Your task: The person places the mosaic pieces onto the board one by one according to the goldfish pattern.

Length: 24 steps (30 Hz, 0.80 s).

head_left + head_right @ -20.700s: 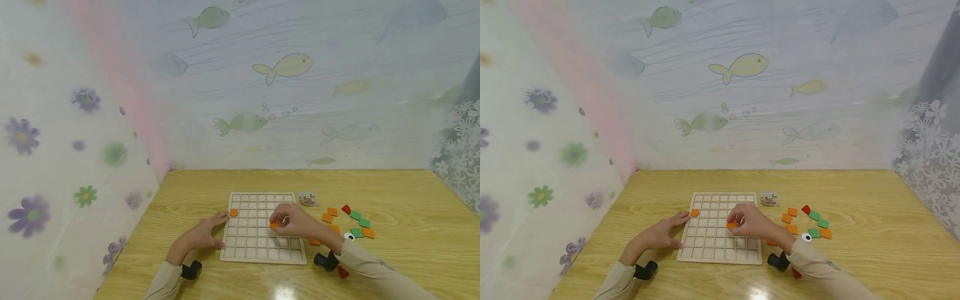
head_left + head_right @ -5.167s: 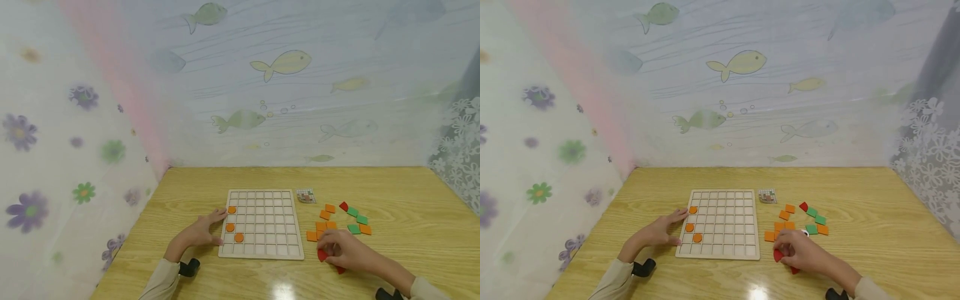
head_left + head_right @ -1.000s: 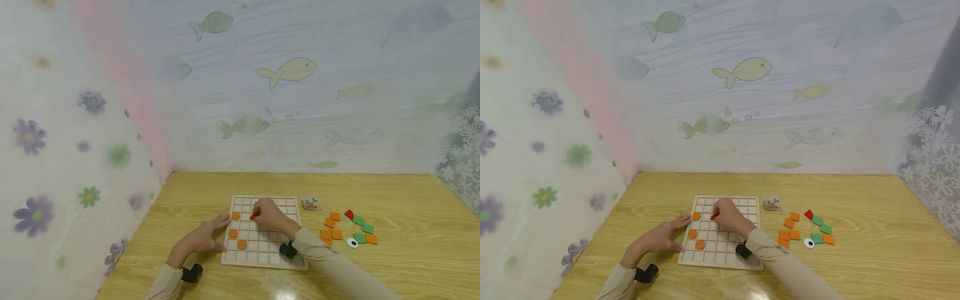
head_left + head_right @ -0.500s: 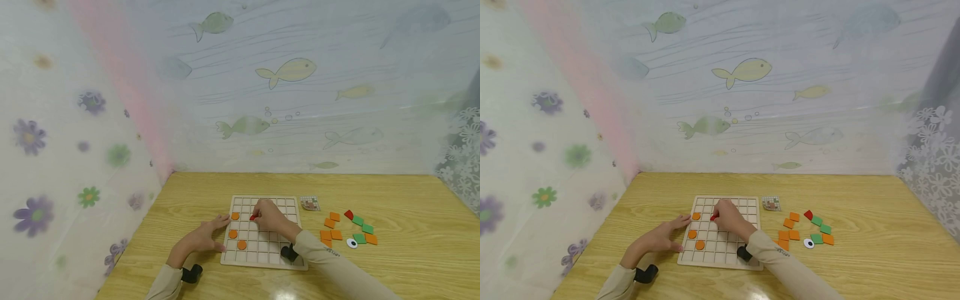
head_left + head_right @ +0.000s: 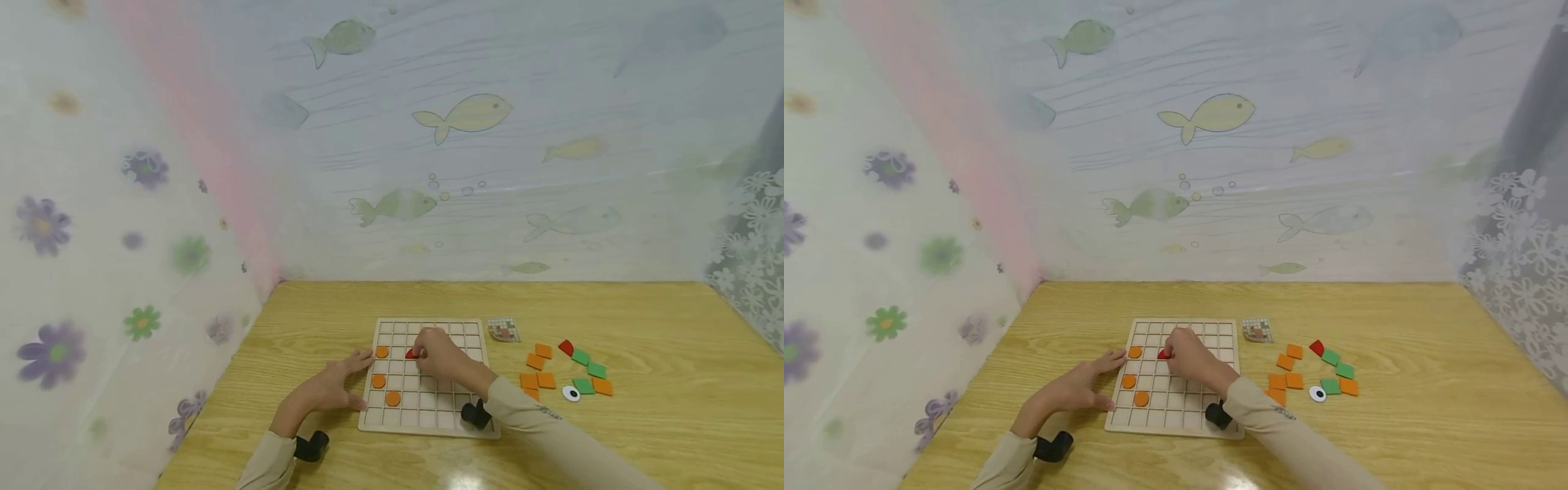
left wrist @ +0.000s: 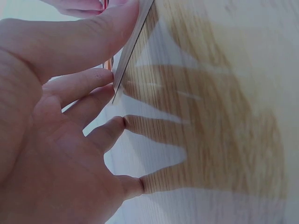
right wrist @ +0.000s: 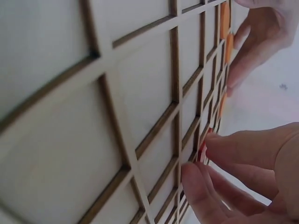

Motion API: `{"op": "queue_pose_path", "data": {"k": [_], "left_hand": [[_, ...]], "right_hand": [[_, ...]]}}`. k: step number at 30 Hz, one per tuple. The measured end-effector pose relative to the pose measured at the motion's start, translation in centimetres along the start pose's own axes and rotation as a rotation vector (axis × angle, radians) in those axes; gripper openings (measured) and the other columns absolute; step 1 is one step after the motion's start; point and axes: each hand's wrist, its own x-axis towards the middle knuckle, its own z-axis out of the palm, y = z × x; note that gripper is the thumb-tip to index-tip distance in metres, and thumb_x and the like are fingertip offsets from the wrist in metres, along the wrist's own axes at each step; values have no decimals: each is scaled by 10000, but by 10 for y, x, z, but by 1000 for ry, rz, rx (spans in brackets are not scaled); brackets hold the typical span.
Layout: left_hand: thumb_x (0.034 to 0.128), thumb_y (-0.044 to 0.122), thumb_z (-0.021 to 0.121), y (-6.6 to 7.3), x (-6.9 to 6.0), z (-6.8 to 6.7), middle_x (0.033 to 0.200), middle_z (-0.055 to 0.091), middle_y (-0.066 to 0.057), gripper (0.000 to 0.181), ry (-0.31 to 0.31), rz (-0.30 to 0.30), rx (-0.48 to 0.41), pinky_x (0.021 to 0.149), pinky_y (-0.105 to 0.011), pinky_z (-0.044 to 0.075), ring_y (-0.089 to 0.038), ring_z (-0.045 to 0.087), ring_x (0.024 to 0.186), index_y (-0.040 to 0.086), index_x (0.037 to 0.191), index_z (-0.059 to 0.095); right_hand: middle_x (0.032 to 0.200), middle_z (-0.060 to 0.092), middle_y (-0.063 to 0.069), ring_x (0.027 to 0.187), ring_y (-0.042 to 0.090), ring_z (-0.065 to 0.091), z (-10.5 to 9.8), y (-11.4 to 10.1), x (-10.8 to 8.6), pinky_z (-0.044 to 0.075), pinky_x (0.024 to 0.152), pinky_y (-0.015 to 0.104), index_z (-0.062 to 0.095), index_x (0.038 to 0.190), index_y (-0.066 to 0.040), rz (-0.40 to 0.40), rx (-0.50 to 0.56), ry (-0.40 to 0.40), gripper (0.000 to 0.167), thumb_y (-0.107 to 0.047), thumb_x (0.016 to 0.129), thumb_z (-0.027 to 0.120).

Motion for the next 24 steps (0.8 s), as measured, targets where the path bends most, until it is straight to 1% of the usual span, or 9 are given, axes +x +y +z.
{"op": "queue_pose_path", "data": {"k": [3,7,9,12,15,19,24], "left_hand": [[769,141,780,0,0,0,1545,236,-101,822,2,-1,-2,1075,-644,20,-355,139,1416,64,1465,351],[769,146,781,-1,0,0,1545,234,-102,824,4,2,4,1071,-649,14,-359,138,1415,68,1467,349],[771,150,780,-1,0,0,1545,234,-102,823,3,4,7,1071,-650,15,-360,138,1415,67,1467,349],[770,151,781,-1,0,0,1545,236,-101,824,5,4,7,1070,-651,14,-360,138,1415,67,1466,349],[768,152,783,-2,0,0,1546,236,-97,825,6,-2,1,1072,-648,15,-358,141,1415,67,1466,352],[763,155,786,-1,1,1,1546,237,-97,827,8,-5,-9,1073,-646,18,-359,151,1413,69,1464,357],[764,155,786,-1,0,0,1544,234,-110,833,5,-1,-7,1068,-653,18,-364,150,1412,65,1467,348]], "right_hand": [[947,640,129,826,229,621,-5,0,-4,535,667,318,715,909,35,10,12,-33,150,66,807,609],[942,635,84,797,195,618,-15,0,-13,517,639,288,704,927,-11,16,21,-63,125,16,824,640],[949,630,86,807,200,611,-21,-1,-17,511,640,288,697,942,-18,14,36,-79,122,5,832,648],[956,631,103,816,226,610,-30,-2,-24,509,646,286,692,960,-11,-8,48,-96,128,1,838,658],[951,638,88,811,221,607,-37,0,-31,502,654,275,689,970,-16,-38,31,-97,127,-14,846,660],[941,639,44,794,173,597,-43,7,-41,498,656,267,689,969,-33,-60,8,-84,124,-33,849,659],[941,635,49,796,168,594,-52,14,-52,499,650,261,679,971,-32,-75,29,-71,119,-34,857,644]]}}
